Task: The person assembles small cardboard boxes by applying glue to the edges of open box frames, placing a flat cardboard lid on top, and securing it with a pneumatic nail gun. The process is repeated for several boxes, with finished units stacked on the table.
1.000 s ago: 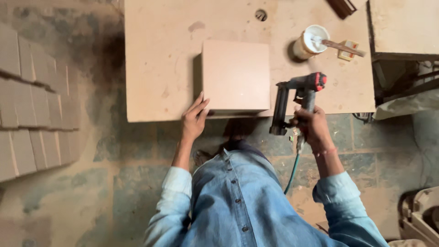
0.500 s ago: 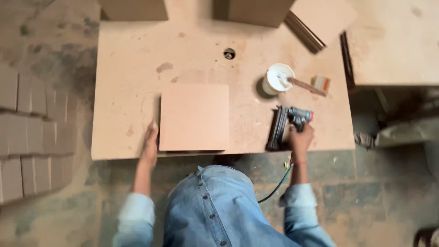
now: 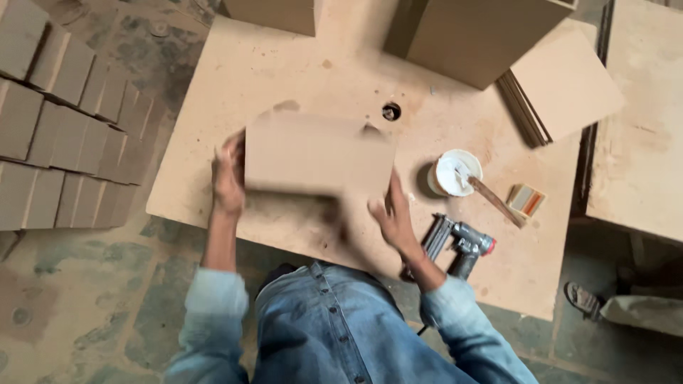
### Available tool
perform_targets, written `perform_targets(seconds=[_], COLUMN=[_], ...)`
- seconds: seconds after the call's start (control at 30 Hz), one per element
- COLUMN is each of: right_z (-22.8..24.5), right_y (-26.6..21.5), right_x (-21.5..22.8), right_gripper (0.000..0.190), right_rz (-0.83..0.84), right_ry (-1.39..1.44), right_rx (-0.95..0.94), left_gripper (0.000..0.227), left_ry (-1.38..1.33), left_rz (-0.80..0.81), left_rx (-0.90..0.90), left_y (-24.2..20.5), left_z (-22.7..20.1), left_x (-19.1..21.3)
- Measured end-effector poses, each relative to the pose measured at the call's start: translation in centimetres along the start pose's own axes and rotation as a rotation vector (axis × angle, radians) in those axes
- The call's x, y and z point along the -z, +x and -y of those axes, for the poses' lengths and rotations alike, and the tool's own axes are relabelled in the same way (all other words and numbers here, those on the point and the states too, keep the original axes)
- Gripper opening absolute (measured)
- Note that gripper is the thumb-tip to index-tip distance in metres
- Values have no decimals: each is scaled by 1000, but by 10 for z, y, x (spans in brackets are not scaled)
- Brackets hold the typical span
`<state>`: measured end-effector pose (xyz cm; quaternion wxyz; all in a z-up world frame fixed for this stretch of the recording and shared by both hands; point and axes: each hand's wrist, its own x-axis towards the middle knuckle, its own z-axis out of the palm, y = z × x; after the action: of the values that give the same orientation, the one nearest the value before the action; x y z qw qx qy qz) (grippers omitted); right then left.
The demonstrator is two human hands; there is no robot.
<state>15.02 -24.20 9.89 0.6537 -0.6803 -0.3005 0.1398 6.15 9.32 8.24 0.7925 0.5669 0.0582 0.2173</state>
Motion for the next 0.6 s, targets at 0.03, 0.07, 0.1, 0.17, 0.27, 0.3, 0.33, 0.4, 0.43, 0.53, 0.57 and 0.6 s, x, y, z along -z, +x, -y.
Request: perform_targets(seconds=[0.03,0.07,0.1,0.17,0.27,0.3,0.33,0.4,0.43,0.53,0.57,0.6], right_z=[-2,-5,-9,-16,-22,-23,-25,-26,-23,-15,-15,-17], right_y=[-9,-17,-30,-47,-47,-44,-37,-8,2,1,-5,-11], right_x=[-2,-8,-17,-31,-25,-8,12,70,101,168,179,185], right_gripper=[87,88,90,93,83,74,71,60,75,43,40,37], right_rz=[46,73,102,160,231,260,186,49,9,55,152,253], right_ry=[-16,-31,-45,-86,-256,-366,-416,-896,-1114,-1634,-1727,-1815], right_rx=[12,-40,-101,-139,-302,-518,-426,-127,-87,-227,-292,-360], left_gripper=[83,82,81,73,68,70,63,49,48,46,44,43], left_ry=[50,99,149,301,426,444,496,604,752,1037,1028,1018], left_rz=[-35,-70,-109,-154,-175,-180,-188,-191,-190,-191,-193,-194], left_rx=[36,72,117,177,145,123,159,186,221,271,253,235], left_y=[-9,-19,-31,-45,-35,-36,-40,-26,-25,-25,-25,-25], left_z=[3,8,15,33,59,69,77,87,90,101,103,104], left_x=[4,8,11,20,34,34,33,36,36,35,35,36])
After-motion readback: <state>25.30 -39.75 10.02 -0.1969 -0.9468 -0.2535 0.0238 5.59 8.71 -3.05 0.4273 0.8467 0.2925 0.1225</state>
